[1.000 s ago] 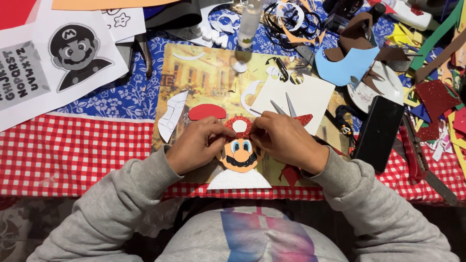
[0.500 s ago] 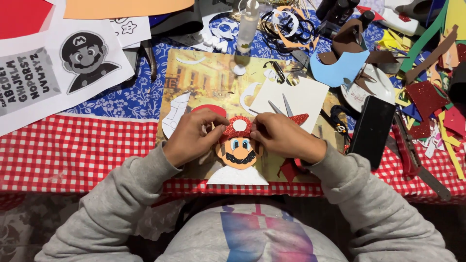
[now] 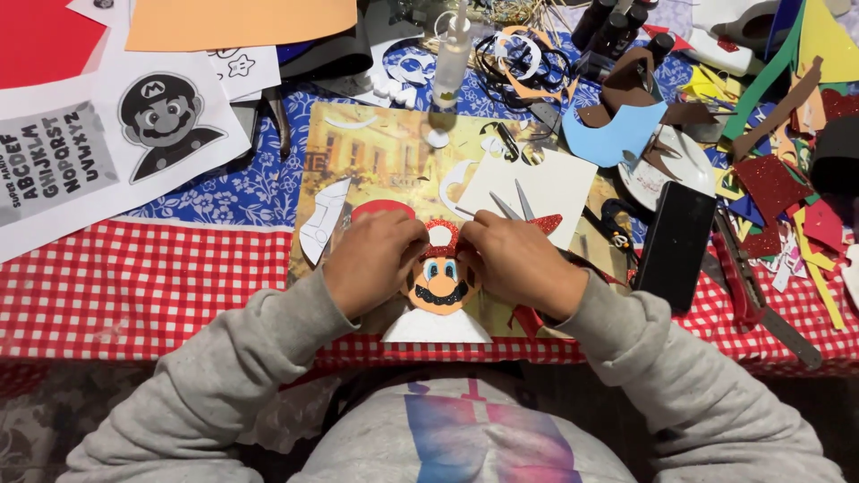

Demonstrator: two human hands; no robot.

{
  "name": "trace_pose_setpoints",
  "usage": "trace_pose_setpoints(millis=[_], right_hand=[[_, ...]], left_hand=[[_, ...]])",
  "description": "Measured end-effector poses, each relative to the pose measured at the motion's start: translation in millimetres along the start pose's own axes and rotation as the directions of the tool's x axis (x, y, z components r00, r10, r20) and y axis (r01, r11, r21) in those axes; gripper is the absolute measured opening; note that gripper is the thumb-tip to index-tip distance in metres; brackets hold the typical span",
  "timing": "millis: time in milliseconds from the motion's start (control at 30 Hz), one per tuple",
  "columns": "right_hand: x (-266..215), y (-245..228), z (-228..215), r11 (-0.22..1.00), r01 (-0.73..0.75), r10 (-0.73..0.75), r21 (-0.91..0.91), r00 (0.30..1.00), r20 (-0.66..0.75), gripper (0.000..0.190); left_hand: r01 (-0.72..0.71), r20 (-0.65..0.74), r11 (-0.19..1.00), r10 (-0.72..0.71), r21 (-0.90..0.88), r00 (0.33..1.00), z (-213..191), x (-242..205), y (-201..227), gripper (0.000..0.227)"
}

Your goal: Assembling a paper and foam Mario character by gluing various cutouts onto a base.

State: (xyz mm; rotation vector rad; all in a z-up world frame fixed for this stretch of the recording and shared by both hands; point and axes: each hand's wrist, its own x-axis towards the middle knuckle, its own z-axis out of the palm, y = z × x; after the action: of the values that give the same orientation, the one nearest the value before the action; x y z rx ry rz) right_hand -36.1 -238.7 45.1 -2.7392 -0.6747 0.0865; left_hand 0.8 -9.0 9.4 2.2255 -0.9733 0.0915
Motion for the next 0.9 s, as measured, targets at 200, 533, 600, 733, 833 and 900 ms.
trace_pose_setpoints(millis=[200,533,600,733,833,900], right_hand=[[-10,-1,9,0.999,-0.001,-0.003,-0.050,0.997,-0.081,0.017],[-10,3,11,0.999,-0.011,0.014,0.052,0.997,-0.077,0.022],[-9,3,7,0.991,-0.007,0.016,0.134,0.997,-0.069,0.020],[-7,4,-17,0.981,0.039,-0.032,0.190,0.999,-0.040,0.016],[5,17,-29,0.960,0.012,-0.028,0.279,0.998,0.052,0.017],[24,50,-24,0.839,0.075,-0.026,0.539,0.995,-0.098,0.028]], left_hand=[[-0.060,-0.046,0.998,0.061,0.037,0.997,10,0,-4,0.018],[0.004,0.010,0.998,-0.004,0.063,1.000,19,1,1,0.014],[-0.011,-0.041,1.000,0.012,0.026,0.999,19,2,5,0.016],[-0.101,-0.068,0.995,0.101,-0.002,0.993,6,3,16,0.013],[-0.101,-0.078,0.995,0.100,-0.009,0.992,-10,5,26,0.009],[-0.182,-0.184,0.981,0.190,0.063,0.964,-23,4,28,0.008]])
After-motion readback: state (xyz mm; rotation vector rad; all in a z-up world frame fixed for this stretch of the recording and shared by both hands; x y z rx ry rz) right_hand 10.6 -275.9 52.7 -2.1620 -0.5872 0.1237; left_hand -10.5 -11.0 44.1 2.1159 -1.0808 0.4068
